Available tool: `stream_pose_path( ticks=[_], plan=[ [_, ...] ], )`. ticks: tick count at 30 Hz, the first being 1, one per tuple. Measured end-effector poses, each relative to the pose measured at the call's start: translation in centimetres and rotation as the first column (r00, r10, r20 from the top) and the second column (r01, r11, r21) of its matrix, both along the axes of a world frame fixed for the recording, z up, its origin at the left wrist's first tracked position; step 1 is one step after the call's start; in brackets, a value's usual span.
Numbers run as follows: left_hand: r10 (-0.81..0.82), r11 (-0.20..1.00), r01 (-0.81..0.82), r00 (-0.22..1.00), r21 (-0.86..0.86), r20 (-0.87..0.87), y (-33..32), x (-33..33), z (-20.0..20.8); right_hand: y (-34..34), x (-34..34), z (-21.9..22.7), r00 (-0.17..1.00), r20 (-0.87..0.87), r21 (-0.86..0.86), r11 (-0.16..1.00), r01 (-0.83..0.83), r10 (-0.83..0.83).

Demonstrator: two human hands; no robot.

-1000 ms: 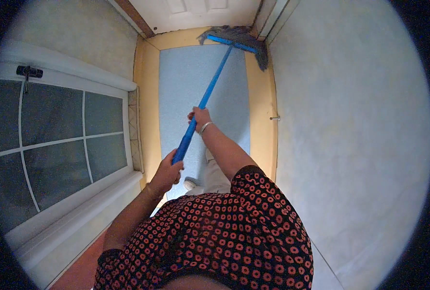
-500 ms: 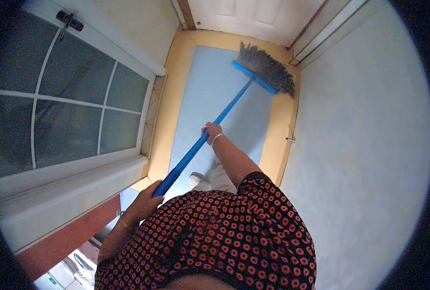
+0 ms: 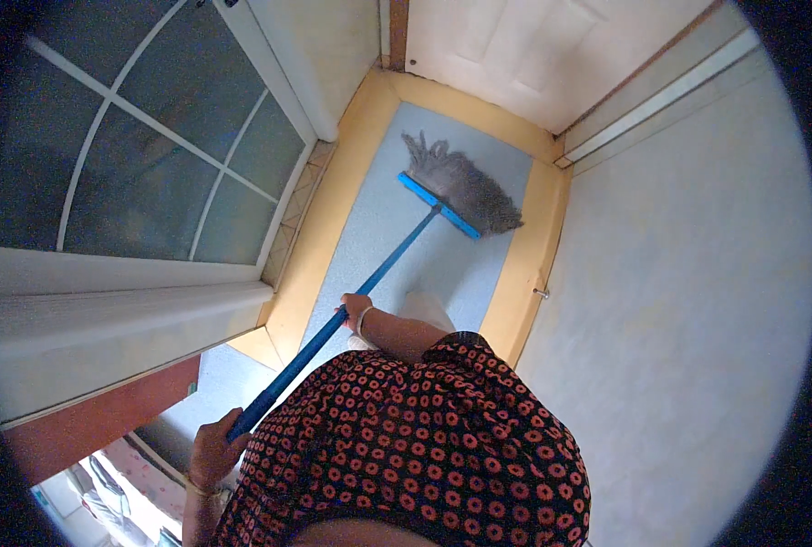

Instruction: The person sweeps the floor throughout the room using a mop.

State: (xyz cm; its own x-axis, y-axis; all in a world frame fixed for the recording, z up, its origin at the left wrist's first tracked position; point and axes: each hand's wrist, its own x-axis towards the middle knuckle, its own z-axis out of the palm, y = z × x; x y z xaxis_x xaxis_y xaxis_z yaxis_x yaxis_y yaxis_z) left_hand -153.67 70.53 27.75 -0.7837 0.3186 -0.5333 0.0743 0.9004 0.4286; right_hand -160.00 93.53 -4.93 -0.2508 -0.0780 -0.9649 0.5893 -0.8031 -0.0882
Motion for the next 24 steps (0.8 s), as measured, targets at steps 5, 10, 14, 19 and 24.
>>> stream_pose_path(
  ticks=[5, 10, 14, 19, 24],
  plan=[
    [-0.065, 0.994, 0.054, 0.992, -0.100, -0.110, 1.7, -2.5, -1.2, 2.4, -2.0, -3.3, 0.999, -0.029, -0.004, 1.000, 0.020, -0.020],
    [-0.203, 0.976, 0.188, 0.965, -0.107, -0.163, 7.7, -10.5, -3.7, 10.3, -7.6, -5.0, 0.991, 0.022, 0.060, 0.990, 0.127, -0.128],
    [-0.313, 0.945, 0.295, 0.939, -0.138, -0.140, 15.7, -17.9, -3.4, 19.3, -12.4, -6.1, 0.963, -0.131, 0.054, 0.969, 0.242, -0.233],
    [-0.334, 0.936, 0.314, 0.935, -0.162, -0.121, 22.1, -22.7, -3.4, 26.1, -17.9, -5.7, 0.959, 0.109, 0.200, 0.951, 0.238, -0.263],
    [-0.252, 0.941, 0.200, 0.953, -0.275, -0.170, 22.5, -23.9, -2.7, 25.4, -22.4, -5.0, 0.991, 0.118, 0.255, 0.967, 0.025, -0.057]
  ],
)
